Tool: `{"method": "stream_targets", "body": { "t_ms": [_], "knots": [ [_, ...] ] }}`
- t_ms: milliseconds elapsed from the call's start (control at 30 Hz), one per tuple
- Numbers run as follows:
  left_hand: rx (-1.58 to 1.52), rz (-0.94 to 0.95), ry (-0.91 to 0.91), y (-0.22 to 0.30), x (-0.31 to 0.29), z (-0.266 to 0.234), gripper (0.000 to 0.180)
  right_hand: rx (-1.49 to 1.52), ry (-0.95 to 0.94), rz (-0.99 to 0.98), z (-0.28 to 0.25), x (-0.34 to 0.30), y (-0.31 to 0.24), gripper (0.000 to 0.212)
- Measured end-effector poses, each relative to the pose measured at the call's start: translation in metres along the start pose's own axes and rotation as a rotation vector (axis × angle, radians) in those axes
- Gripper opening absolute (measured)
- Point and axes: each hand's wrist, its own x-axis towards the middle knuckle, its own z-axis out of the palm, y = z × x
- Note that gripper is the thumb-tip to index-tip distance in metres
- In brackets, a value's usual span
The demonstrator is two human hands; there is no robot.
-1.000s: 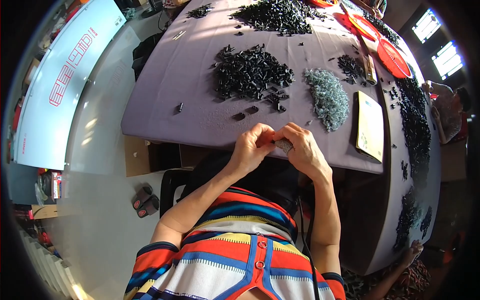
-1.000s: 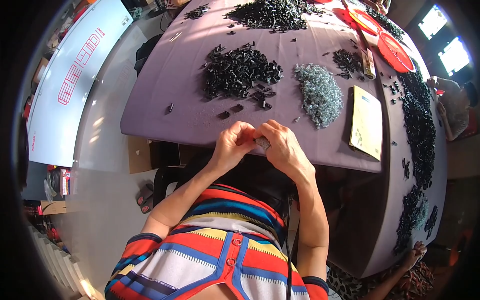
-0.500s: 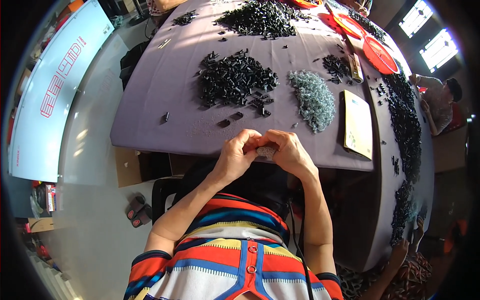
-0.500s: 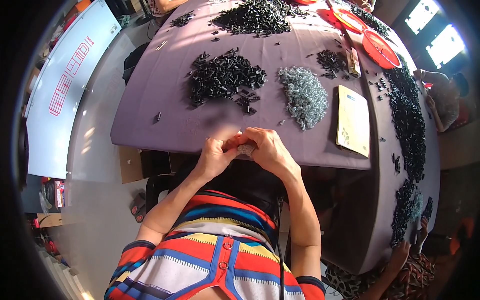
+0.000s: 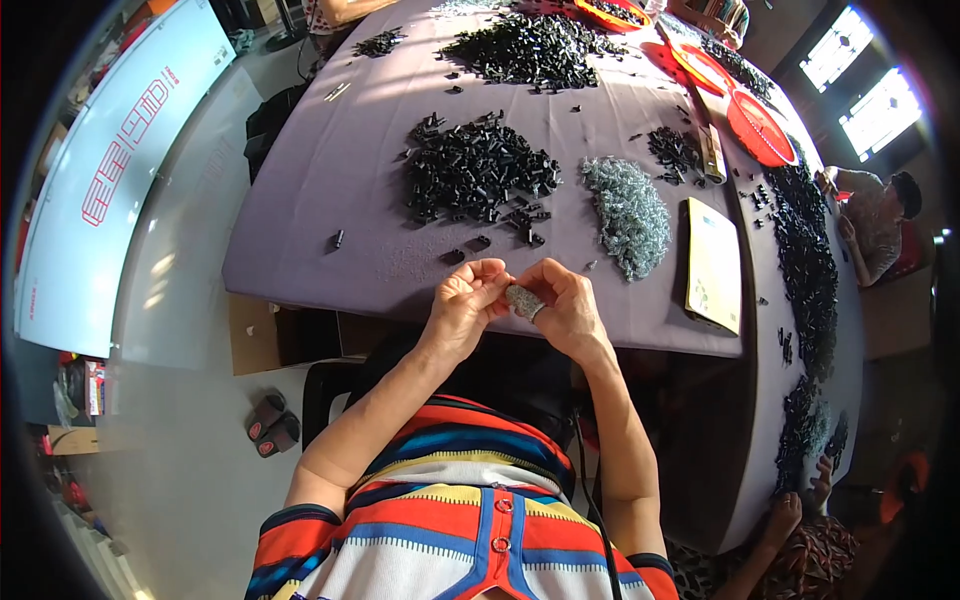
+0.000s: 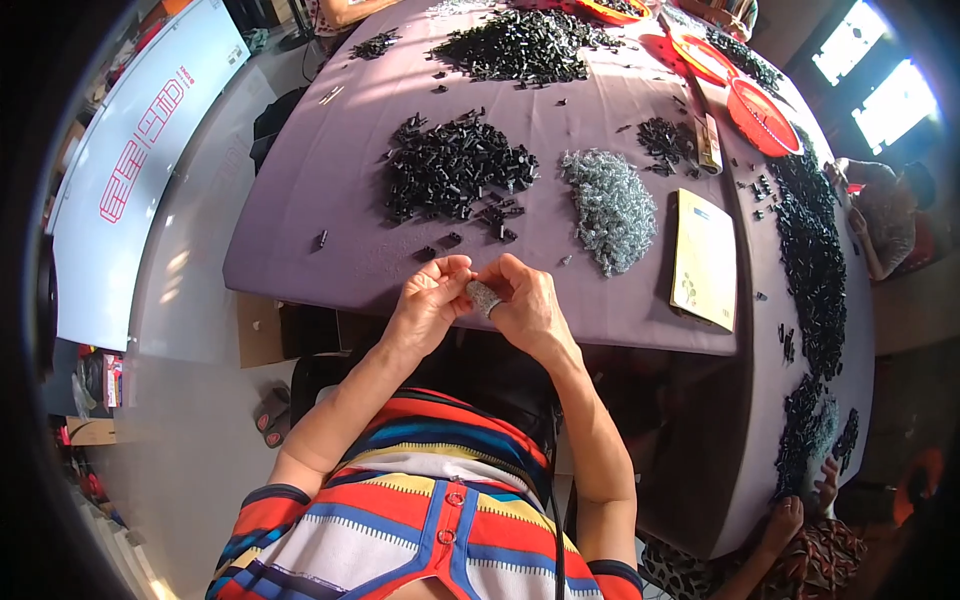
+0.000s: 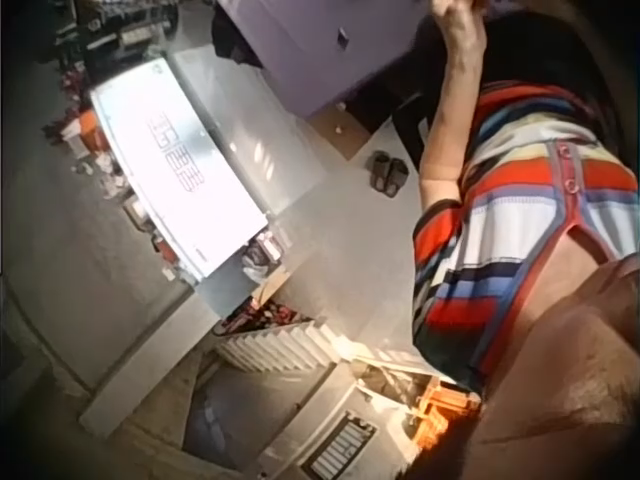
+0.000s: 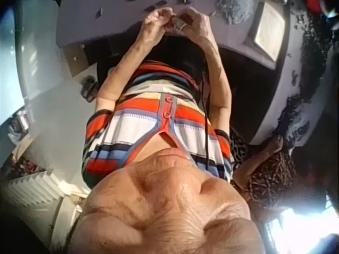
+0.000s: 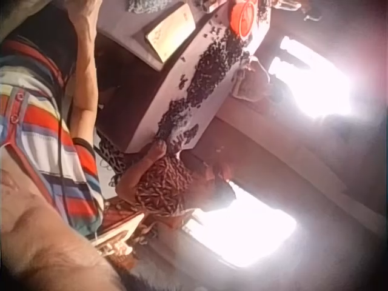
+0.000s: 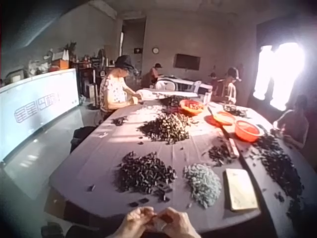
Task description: The recorder manually assembles small black plastic components onto connector bases at a workshop table.
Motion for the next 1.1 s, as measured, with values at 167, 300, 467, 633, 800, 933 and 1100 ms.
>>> {"method": "stream_targets", "body": {
  "t_ms": [167,300,467,633,800,933,1100],
  "knots": [
    [-0.086,-0.033,0.025,-0.001,-0.001,-0.007,0.007,0.114,0.037,0.045,0.013,0.000,0.001,0.015],
    [-0.047,-0.044,-0.031,-0.001,-0.001,-0.017,0.006,0.079,-0.034,-0.039,0.011,0.001,-0.003,0.011],
    [-0.062,-0.061,-0.003,0.003,-0.002,-0.006,0.008,-0.068,0.017,-0.088,0.015,-0.001,-0.007,0.024],
    [-0.065,-0.129,-0.091,0.008,-0.004,-0.011,0.011,-0.089,0.015,-0.028,0.011,0.001,-0.009,0.022],
    [-0.154,-0.129,-0.139,0.008,-0.001,-0.023,0.012,-0.188,-0.019,-0.156,0.004,0.013,-0.004,0.012],
    [-0.282,-0.186,-0.058,0.012,0.002,-0.021,0.010,-0.539,0.168,-0.291,-0.005,0.044,-0.009,0.018],
    [-0.223,-0.142,-0.077,0.012,0.002,-0.024,0.008,-0.862,0.165,-0.403,0.004,0.076,0.006,0.027]
  ]
}}
